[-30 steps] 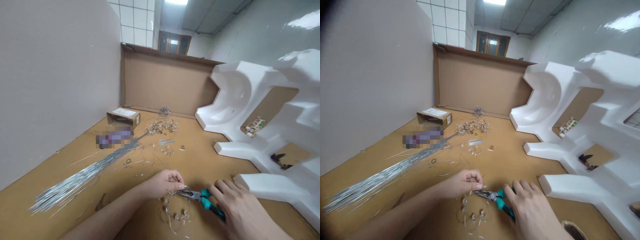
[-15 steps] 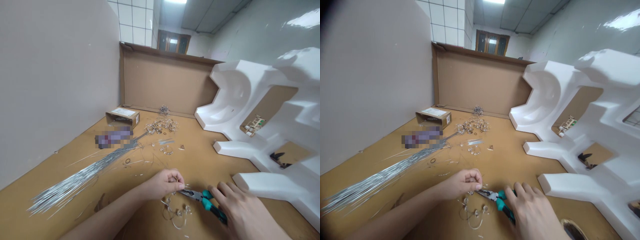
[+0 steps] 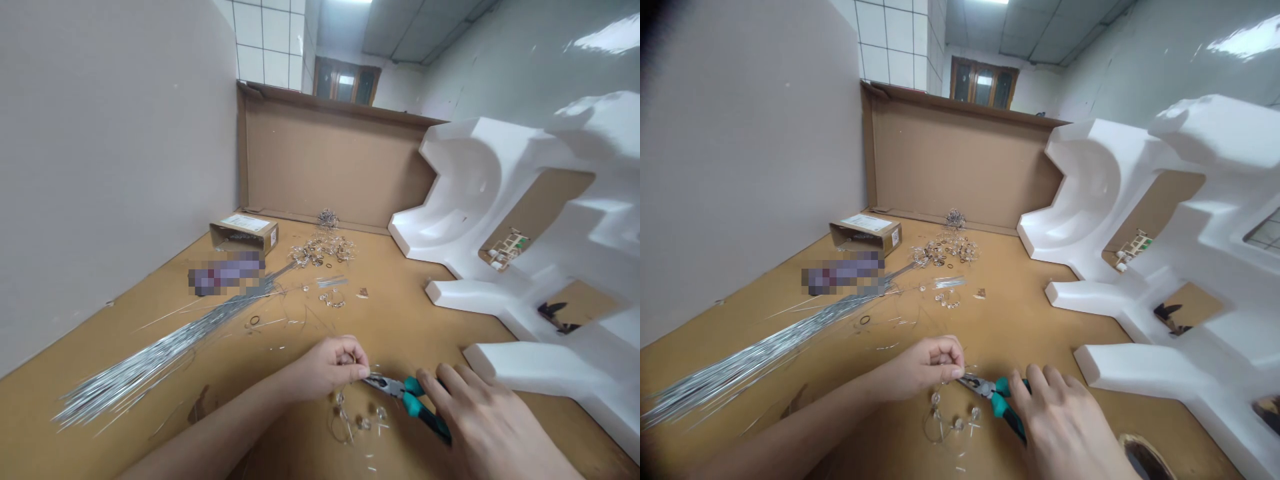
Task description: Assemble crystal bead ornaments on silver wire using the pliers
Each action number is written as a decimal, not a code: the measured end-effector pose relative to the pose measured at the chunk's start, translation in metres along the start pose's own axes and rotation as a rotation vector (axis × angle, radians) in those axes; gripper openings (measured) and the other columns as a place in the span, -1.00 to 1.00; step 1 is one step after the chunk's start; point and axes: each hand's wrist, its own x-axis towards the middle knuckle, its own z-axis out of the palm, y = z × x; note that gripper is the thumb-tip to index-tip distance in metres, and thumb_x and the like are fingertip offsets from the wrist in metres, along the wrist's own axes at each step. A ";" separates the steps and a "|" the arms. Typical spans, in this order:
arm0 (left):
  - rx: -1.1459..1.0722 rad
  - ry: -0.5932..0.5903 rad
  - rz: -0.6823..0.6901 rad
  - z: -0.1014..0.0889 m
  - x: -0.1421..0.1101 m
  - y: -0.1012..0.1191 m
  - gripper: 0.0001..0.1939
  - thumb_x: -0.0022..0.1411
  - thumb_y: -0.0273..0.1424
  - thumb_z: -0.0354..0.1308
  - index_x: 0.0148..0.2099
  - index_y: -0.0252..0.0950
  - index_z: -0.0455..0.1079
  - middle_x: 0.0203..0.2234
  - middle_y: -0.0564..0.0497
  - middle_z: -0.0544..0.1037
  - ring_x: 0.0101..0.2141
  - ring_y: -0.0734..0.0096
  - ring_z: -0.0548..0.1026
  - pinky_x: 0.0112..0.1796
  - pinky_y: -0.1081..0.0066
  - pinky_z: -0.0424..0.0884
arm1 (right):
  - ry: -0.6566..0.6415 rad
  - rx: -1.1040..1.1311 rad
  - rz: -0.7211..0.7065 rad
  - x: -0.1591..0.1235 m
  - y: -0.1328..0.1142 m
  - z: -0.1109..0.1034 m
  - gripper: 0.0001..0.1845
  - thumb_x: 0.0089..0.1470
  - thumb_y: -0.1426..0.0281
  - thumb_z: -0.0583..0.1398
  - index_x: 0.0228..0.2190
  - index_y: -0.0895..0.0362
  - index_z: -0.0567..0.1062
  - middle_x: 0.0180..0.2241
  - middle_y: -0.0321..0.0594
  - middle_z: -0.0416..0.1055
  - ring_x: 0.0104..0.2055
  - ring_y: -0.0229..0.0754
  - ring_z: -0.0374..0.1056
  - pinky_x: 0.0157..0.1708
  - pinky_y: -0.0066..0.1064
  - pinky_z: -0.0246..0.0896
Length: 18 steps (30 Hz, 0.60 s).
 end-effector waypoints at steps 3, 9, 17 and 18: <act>0.018 0.009 0.000 0.002 0.001 0.000 -0.79 0.06 -0.27 0.12 -0.40 -0.34 0.33 -0.54 0.13 0.24 -0.55 0.58 0.14 -0.51 0.54 0.10 | 0.012 -0.032 -0.005 0.000 -0.001 0.000 -0.51 -0.50 0.60 0.07 -0.36 0.03 0.31 -0.60 -0.35 0.26 -0.58 -0.22 0.17 -0.54 -0.39 -0.20; 0.121 0.044 0.028 0.004 0.003 -0.002 -0.87 0.07 -0.37 0.09 -0.41 -0.35 0.34 -0.50 0.12 0.24 -0.54 0.59 0.16 -0.51 0.55 0.10 | -0.032 -0.065 0.031 0.000 -0.006 0.000 -0.56 -0.45 0.60 0.10 -0.39 0.02 0.31 -0.58 -0.34 0.27 -0.55 -0.19 0.18 -0.54 -0.38 -0.21; 0.185 0.067 -0.027 0.003 0.004 -0.007 -0.87 0.10 -0.35 0.05 -0.38 -0.32 0.31 -0.58 0.15 0.23 -0.57 0.57 0.19 -0.53 0.55 0.13 | -0.123 0.015 0.115 0.000 -0.009 -0.002 -0.71 -0.40 0.52 0.10 -0.47 0.05 0.35 -0.55 -0.27 0.29 -0.53 -0.15 0.22 -0.54 -0.39 -0.15; 0.240 0.083 -0.004 0.003 0.004 -0.007 -0.88 0.09 -0.36 0.05 -0.39 -0.31 0.32 -0.56 0.14 0.25 -0.56 0.56 0.20 -0.52 0.56 0.14 | -0.125 0.000 0.115 -0.001 -0.009 -0.002 -0.69 -0.39 0.53 0.10 -0.44 0.05 0.36 -0.54 -0.26 0.30 -0.52 -0.13 0.22 -0.53 -0.38 -0.13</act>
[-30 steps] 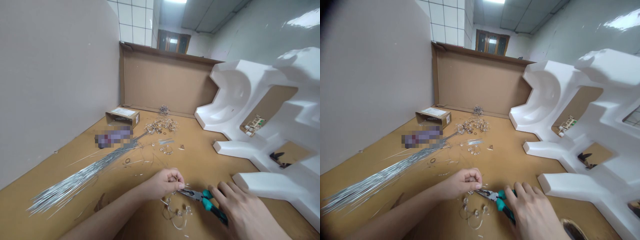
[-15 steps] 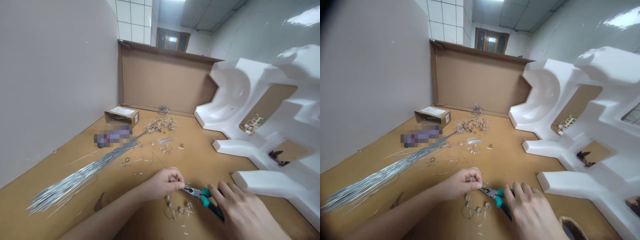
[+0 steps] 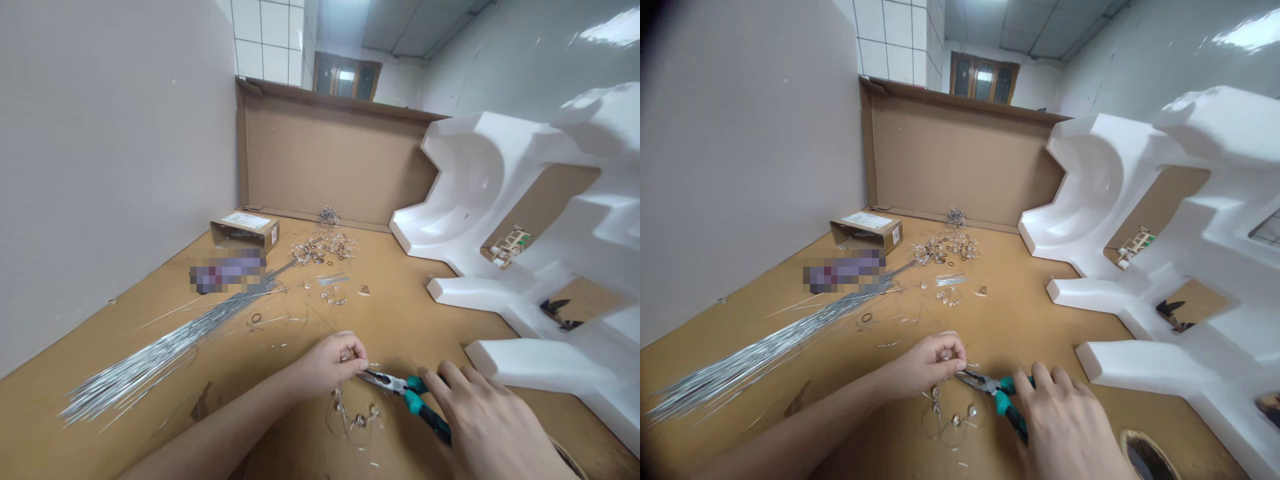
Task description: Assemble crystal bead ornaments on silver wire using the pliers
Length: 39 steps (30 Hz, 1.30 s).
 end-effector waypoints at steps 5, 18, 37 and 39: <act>0.220 0.101 0.093 0.001 -0.003 0.003 -0.89 0.12 -0.39 0.01 -0.41 -0.27 0.32 -0.47 0.10 0.32 -0.51 0.54 0.24 -0.48 0.55 0.16 | 0.031 -0.027 -0.048 -0.001 0.001 0.001 -0.56 -0.31 0.52 0.10 -0.26 0.06 0.38 -0.46 -0.20 0.33 -0.40 -0.04 0.24 -0.41 -0.28 0.00; -0.207 -0.010 -0.008 -0.014 -0.003 0.002 -0.84 0.15 -0.29 0.01 -0.34 -0.30 0.21 -0.61 0.18 0.21 -0.59 0.60 0.12 -0.54 0.56 0.07 | -0.201 0.252 0.319 -0.019 0.034 0.033 -0.77 -0.01 0.20 0.06 -0.30 0.00 0.38 -0.40 -0.23 0.41 -0.42 -0.08 0.41 -0.60 -0.41 0.11; -0.434 0.046 -0.087 -0.012 0.001 -0.005 -0.74 0.09 -0.21 0.09 -0.36 -0.31 0.22 -0.53 0.13 0.33 -0.64 0.68 0.13 -0.59 0.57 0.10 | 0.025 0.238 0.222 0.001 0.017 0.073 -0.67 0.03 0.21 0.06 -0.21 0.12 0.39 -0.29 -0.10 0.38 -0.21 -0.01 0.28 -0.29 -0.22 0.13; -0.437 0.046 -0.079 -0.011 0.002 -0.007 -0.75 0.10 -0.22 0.09 -0.36 -0.31 0.21 -0.53 0.13 0.33 -0.65 0.69 0.12 -0.58 0.57 0.09 | 0.059 0.400 0.235 0.008 0.013 0.067 -0.68 0.07 0.23 0.03 -0.19 0.13 0.38 -0.21 -0.08 0.36 -0.14 -0.03 0.25 -0.20 -0.18 0.12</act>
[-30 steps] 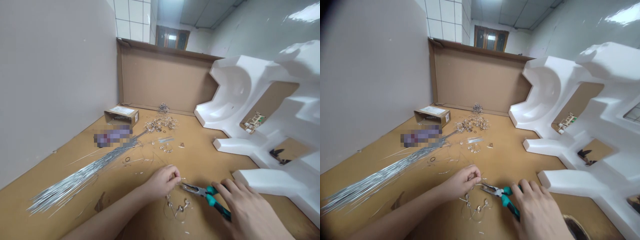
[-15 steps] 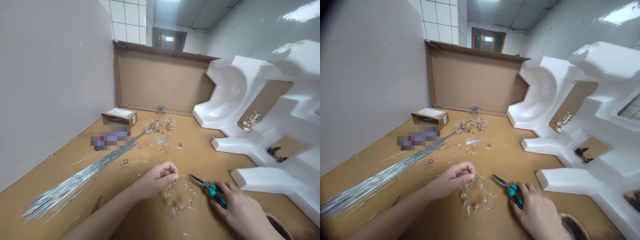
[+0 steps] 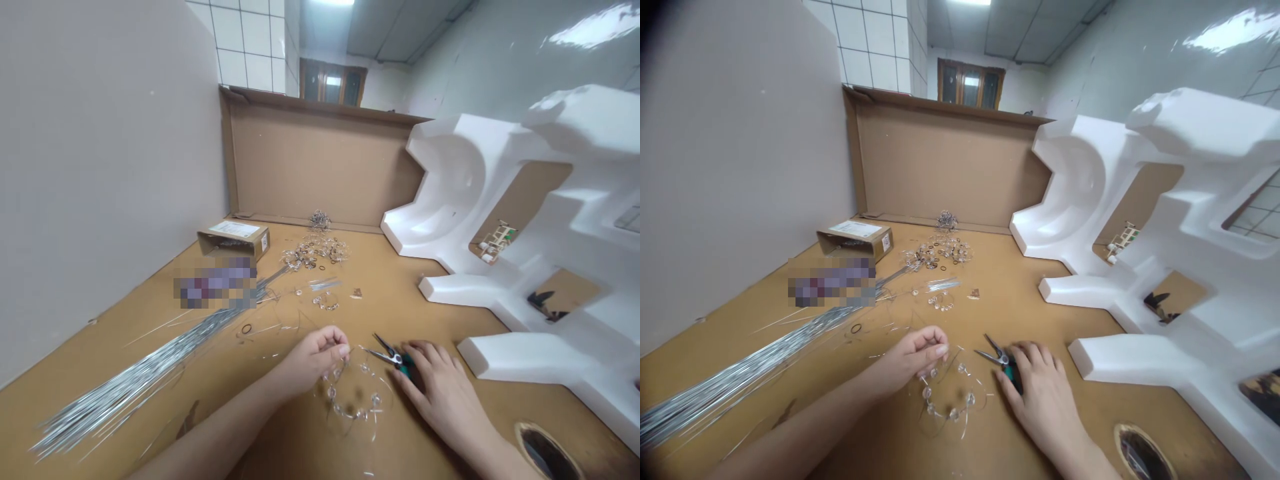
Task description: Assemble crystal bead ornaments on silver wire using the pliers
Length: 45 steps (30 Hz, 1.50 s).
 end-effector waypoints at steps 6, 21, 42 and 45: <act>0.024 0.011 0.039 -0.002 0.001 -0.001 -0.76 0.10 -0.22 0.08 -0.35 -0.30 0.21 -0.56 0.14 0.30 -0.62 0.65 0.17 -0.52 0.54 0.14 | -0.287 0.828 0.191 0.025 -0.037 -0.008 -0.69 0.10 0.21 0.01 -0.26 0.10 0.43 -0.32 -0.21 0.43 -0.28 -0.19 0.31 -0.26 -0.36 0.19; 0.539 0.210 0.145 -0.012 0.010 -0.009 -0.97 0.00 -0.48 0.02 -0.47 -0.30 0.25 -0.53 0.10 0.31 -0.51 0.53 0.27 -0.45 0.53 0.23 | -0.486 1.366 0.382 0.043 -0.031 0.041 -0.60 -0.06 0.10 0.13 -0.31 0.17 0.34 -0.50 -0.30 0.39 -0.78 -0.48 0.07 -0.77 -0.57 -0.15; 0.358 0.147 0.033 -0.006 0.005 -0.008 -0.82 0.08 -0.29 0.09 -0.30 -0.30 0.31 -0.52 0.10 0.35 -0.50 0.53 0.30 -0.45 0.53 0.24 | -0.462 1.252 0.399 0.039 -0.037 0.038 -0.61 -0.14 0.07 0.17 -0.45 0.15 0.31 -0.68 -0.45 0.30 -0.82 -0.48 0.02 -0.79 -0.57 -0.14; 0.479 0.170 0.100 -0.003 0.004 -0.007 -0.84 0.09 -0.33 0.09 -0.27 -0.28 0.35 -0.48 0.08 0.39 -0.46 0.49 0.33 -0.41 0.52 0.26 | -0.468 1.253 0.392 0.038 -0.039 0.038 -0.61 -0.14 0.06 0.16 -0.47 0.15 0.31 -0.70 -0.45 0.29 -0.83 -0.47 0.02 -0.80 -0.58 -0.16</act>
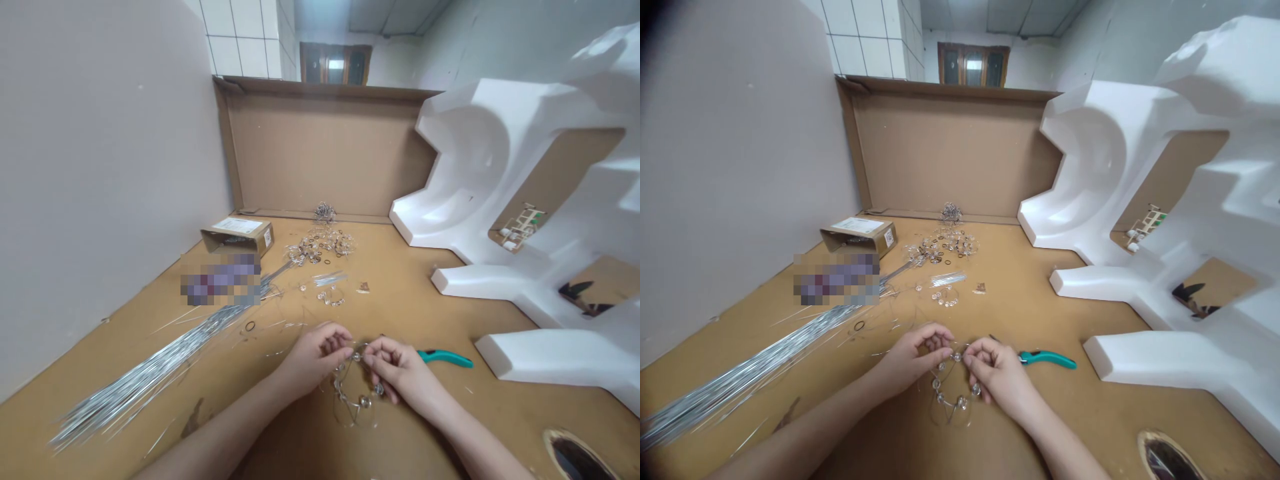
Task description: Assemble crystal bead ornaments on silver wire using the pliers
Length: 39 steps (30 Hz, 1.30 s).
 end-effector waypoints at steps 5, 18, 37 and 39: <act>0.232 0.039 0.122 0.001 -0.002 0.003 -0.84 0.15 -0.43 -0.03 -0.30 -0.24 0.39 -0.46 0.07 0.44 -0.42 0.48 0.36 -0.37 0.51 0.25 | -0.003 0.001 0.000 0.000 0.001 0.002 -0.61 -0.14 0.06 0.16 -0.48 0.15 0.31 -0.73 -0.47 0.27 -0.84 -0.47 -0.01 -0.83 -0.58 -0.18; -0.111 -0.017 -0.087 -0.002 0.004 -0.007 -0.82 0.10 -0.30 0.04 -0.29 -0.30 0.33 -0.51 0.07 0.44 -0.46 0.46 0.39 -0.40 0.49 0.30 | 0.028 0.037 0.002 0.001 -0.002 -0.006 -0.59 -0.16 0.05 0.18 -0.48 0.16 0.31 -0.69 -0.43 0.31 -0.83 -0.48 0.02 -0.81 -0.59 -0.18; -0.204 0.022 -0.201 -0.006 0.007 -0.009 -0.81 0.06 -0.26 0.04 -0.42 -0.30 0.25 -0.62 0.13 0.37 -0.57 0.52 0.33 -0.46 0.48 0.31 | 0.105 0.017 -0.019 0.000 -0.007 -0.010 -0.55 -0.06 0.03 0.07 -0.43 0.18 0.40 -0.71 -0.37 0.32 -0.75 -0.40 0.13 -0.72 -0.55 0.02; -0.199 0.020 -0.215 -0.006 0.006 -0.010 -0.82 0.05 -0.28 0.04 -0.43 -0.29 0.24 -0.64 0.14 0.37 -0.58 0.52 0.34 -0.46 0.48 0.32 | 0.104 0.015 -0.025 0.001 -0.004 -0.009 -0.59 -0.05 0.08 0.08 -0.41 0.19 0.42 -0.77 -0.41 0.26 -0.75 -0.41 0.10 -0.71 -0.56 0.01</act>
